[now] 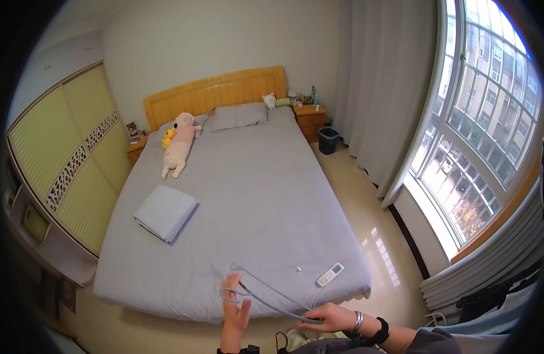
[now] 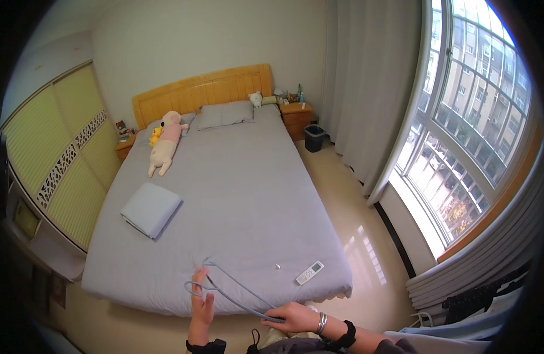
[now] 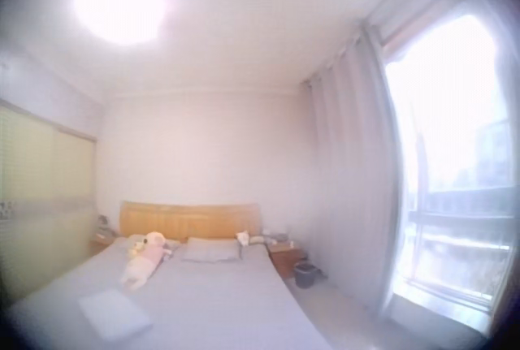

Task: The person folds a pair of dark pants, attaches them to a hanger using clips, and hangs the pants on a clothing rack. The person then browses through other clothes on the rack.

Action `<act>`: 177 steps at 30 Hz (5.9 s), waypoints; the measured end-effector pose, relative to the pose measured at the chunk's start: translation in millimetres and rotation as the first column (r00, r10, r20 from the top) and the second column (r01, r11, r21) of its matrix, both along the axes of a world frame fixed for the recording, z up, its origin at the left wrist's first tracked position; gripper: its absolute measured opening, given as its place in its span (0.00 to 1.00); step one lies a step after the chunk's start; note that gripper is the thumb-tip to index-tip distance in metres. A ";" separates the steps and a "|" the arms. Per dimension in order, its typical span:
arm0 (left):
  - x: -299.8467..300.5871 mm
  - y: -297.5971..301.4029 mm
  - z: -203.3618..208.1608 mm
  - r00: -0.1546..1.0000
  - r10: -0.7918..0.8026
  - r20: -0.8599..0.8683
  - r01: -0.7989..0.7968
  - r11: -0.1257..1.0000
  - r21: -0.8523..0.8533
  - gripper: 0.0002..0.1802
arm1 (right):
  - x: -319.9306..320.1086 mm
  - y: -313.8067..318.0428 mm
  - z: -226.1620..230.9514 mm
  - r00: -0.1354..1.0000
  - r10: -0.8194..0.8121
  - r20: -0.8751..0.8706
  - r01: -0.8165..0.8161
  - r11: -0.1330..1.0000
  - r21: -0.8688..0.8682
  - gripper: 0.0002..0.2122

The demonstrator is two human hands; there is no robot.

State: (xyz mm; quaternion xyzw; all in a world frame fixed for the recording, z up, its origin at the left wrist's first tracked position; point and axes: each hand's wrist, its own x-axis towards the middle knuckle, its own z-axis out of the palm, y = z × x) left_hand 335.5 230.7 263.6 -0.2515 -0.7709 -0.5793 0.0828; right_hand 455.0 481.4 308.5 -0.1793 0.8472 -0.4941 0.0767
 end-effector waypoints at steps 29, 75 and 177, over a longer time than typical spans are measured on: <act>122.9 509.7 36.3 0.697 -0.716 -0.035 0.642 0.645 -0.415 0.18 | 225.5 392.2 -11.9 0.244 -0.727 -0.642 0.961 0.091 0.263 0.15; 614.4 1121.7 259.1 -0.574 -0.679 -0.457 0.761 -0.649 0.008 0.04 | 547.0 589.3 96.7 -0.687 0.202 -0.698 -0.119 -0.979 -0.167 0.16; 713.0 1147.6 311.2 -0.580 -0.596 -0.556 0.671 -0.736 0.089 0.08 | 859.2 639.9 407.7 -0.866 -0.157 -0.474 -0.203 -0.757 0.621 0.29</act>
